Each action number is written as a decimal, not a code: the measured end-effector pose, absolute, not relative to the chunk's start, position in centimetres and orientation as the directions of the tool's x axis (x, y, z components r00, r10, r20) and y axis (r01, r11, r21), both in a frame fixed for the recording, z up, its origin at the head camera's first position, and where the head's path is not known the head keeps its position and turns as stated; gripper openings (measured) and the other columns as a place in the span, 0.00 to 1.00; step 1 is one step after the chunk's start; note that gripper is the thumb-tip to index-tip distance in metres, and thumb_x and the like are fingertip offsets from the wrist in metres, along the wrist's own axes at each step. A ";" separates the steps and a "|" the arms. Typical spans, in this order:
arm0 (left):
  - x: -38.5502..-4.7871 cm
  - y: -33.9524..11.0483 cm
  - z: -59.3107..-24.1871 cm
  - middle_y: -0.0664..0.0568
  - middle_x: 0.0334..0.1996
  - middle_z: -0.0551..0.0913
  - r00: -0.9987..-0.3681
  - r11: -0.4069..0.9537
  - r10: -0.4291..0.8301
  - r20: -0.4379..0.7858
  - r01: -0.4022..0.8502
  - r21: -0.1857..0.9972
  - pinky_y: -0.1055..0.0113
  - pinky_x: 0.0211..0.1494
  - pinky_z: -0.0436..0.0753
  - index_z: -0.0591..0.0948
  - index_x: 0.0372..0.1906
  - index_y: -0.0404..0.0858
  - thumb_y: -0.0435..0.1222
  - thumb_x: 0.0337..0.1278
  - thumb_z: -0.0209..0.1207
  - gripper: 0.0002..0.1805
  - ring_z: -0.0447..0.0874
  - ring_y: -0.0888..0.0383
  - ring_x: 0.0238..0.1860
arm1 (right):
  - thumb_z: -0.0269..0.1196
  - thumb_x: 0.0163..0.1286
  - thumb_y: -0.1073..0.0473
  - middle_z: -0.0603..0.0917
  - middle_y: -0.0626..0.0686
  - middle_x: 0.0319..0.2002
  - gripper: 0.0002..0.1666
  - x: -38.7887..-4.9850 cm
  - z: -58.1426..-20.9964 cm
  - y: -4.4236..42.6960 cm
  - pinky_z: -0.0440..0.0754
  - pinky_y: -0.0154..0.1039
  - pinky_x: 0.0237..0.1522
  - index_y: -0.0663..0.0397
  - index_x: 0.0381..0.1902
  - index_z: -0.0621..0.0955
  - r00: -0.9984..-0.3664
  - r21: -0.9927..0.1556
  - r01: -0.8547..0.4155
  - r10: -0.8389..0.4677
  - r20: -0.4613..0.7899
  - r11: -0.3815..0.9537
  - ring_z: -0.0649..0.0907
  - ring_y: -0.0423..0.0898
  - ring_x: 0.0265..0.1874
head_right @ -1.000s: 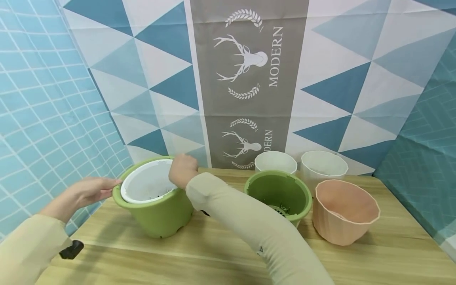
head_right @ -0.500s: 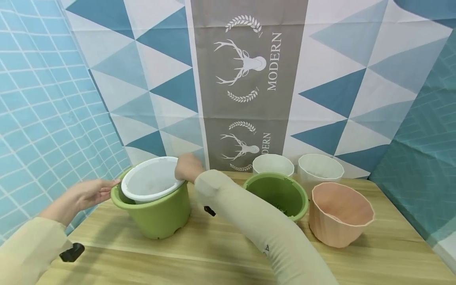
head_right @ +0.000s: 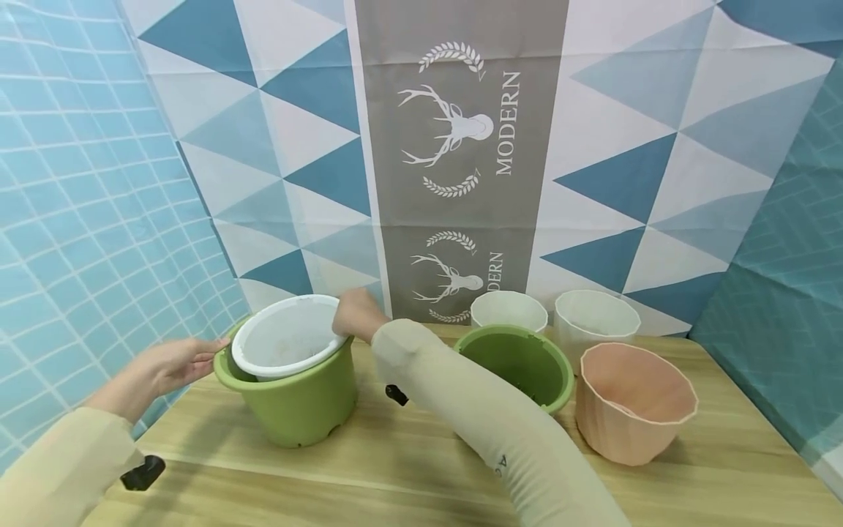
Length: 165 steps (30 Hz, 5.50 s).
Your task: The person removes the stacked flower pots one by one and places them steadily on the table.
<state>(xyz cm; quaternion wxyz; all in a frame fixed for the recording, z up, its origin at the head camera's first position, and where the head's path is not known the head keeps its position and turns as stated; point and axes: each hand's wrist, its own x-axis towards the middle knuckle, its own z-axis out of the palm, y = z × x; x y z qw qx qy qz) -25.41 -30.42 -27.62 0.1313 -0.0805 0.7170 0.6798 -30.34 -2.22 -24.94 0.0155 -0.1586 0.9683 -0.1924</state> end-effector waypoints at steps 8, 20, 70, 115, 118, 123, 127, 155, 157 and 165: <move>-25.5 -30.2 -27.5 0.50 0.37 0.74 -0.954 0.126 0.046 -0.296 -0.288 0.949 0.78 0.46 0.87 0.46 0.68 0.15 0.30 0.61 0.60 0.43 0.83 0.66 0.32 | 0.59 0.59 0.65 0.72 0.47 0.12 0.07 -30.3 -24.6 -1.8 0.69 0.24 0.06 0.58 0.21 0.77 -0.949 -0.347 -0.312 -0.308 0.069 0.885 0.70 0.38 0.06; -25.6 -30.2 -27.5 0.48 0.39 0.73 -0.954 0.112 0.039 -0.296 -0.290 0.950 0.78 0.46 0.88 0.65 0.54 0.24 0.30 0.62 0.59 0.22 0.83 0.66 0.33 | 0.59 0.58 0.66 0.72 0.48 0.13 0.02 -30.2 -23.8 -0.7 0.67 0.24 0.10 0.60 0.27 0.78 -0.939 -0.439 -0.341 -0.325 0.115 0.831 0.71 0.39 0.10; -25.0 -29.6 -27.6 0.56 0.30 0.78 -0.962 0.087 -0.023 -0.273 -0.273 0.958 0.78 0.43 0.88 0.49 0.68 0.16 0.29 0.60 0.59 0.41 0.83 0.67 0.30 | 0.59 0.62 0.73 0.77 0.55 0.33 0.20 -32.6 -23.2 2.0 0.88 0.34 0.42 0.77 0.52 0.74 -0.912 -0.882 0.063 -0.333 -0.241 0.466 0.79 0.43 0.26; -24.9 -29.5 -27.7 0.56 0.31 0.76 -0.954 0.073 -0.034 -0.298 -0.300 0.951 0.79 0.43 0.88 0.40 0.71 0.20 0.28 0.61 0.58 0.46 0.82 0.68 0.30 | 0.55 0.67 0.73 0.76 0.54 0.40 0.25 -33.4 -24.6 3.6 0.87 0.27 0.35 0.71 0.63 0.68 -0.873 -0.946 0.266 -0.371 -0.317 0.184 0.80 0.41 0.31; -24.9 -29.4 -27.7 0.57 0.30 0.77 -0.955 0.063 -0.026 -0.296 -0.297 0.953 0.79 0.43 0.88 0.39 0.71 0.20 0.27 0.61 0.58 0.46 0.82 0.68 0.30 | 0.55 0.67 0.73 0.76 0.54 0.39 0.25 -33.4 -24.6 3.7 0.87 0.28 0.37 0.71 0.62 0.69 -0.871 -0.945 0.263 -0.374 -0.319 0.192 0.80 0.42 0.31; -24.8 -29.5 -27.9 0.51 0.38 0.75 -0.956 0.068 -0.019 -0.293 -0.294 0.953 0.79 0.44 0.88 0.39 0.71 0.19 0.27 0.61 0.58 0.46 0.82 0.68 0.31 | 0.57 0.64 0.74 0.79 0.54 0.37 0.23 -33.1 -24.2 3.7 0.87 0.34 0.47 0.72 0.58 0.72 -0.882 -0.944 0.221 -0.363 -0.301 0.246 0.81 0.42 0.29; -24.8 -29.8 -27.8 0.50 0.40 0.73 -0.956 0.064 -0.019 -0.292 -0.293 0.954 0.79 0.45 0.87 0.34 0.71 0.20 0.28 0.62 0.57 0.48 0.82 0.69 0.31 | 0.58 0.61 0.75 0.79 0.53 0.36 0.23 -32.9 -23.7 3.9 0.87 0.31 0.38 0.73 0.55 0.74 -0.888 -0.941 0.162 -0.373 -0.270 0.296 0.81 0.41 0.29; -25.0 -29.6 -27.6 0.53 0.35 0.75 -0.955 0.043 -0.010 -0.297 -0.297 0.954 0.78 0.46 0.87 0.29 0.71 0.23 0.29 0.62 0.58 0.52 0.83 0.68 0.32 | 0.55 0.67 0.73 0.83 0.59 0.44 0.22 -31.3 -23.2 5.5 0.88 0.34 0.43 0.73 0.58 0.72 -0.879 -0.951 0.074 -0.430 -0.204 0.299 0.83 0.41 0.31; -25.0 -29.6 -27.6 0.51 0.39 0.74 -0.955 0.052 -0.016 -0.297 -0.297 0.953 0.78 0.47 0.87 0.27 0.71 0.24 0.29 0.61 0.59 0.54 0.82 0.68 0.32 | 0.56 0.67 0.72 0.84 0.59 0.43 0.20 -31.1 -22.8 5.6 0.88 0.35 0.44 0.74 0.56 0.73 -0.881 -0.943 0.041 -0.433 -0.190 0.330 0.84 0.40 0.31; -25.1 -29.7 -27.7 0.47 0.45 0.71 -0.953 0.044 -0.020 -0.303 -0.303 0.952 0.79 0.48 0.87 0.20 0.69 0.29 0.30 0.61 0.59 0.58 0.82 0.69 0.33 | 0.57 0.69 0.69 0.85 0.56 0.37 0.18 -30.9 -22.0 5.7 0.87 0.42 0.54 0.75 0.54 0.75 -0.888 -0.937 0.024 -0.422 -0.180 0.349 0.84 0.39 0.28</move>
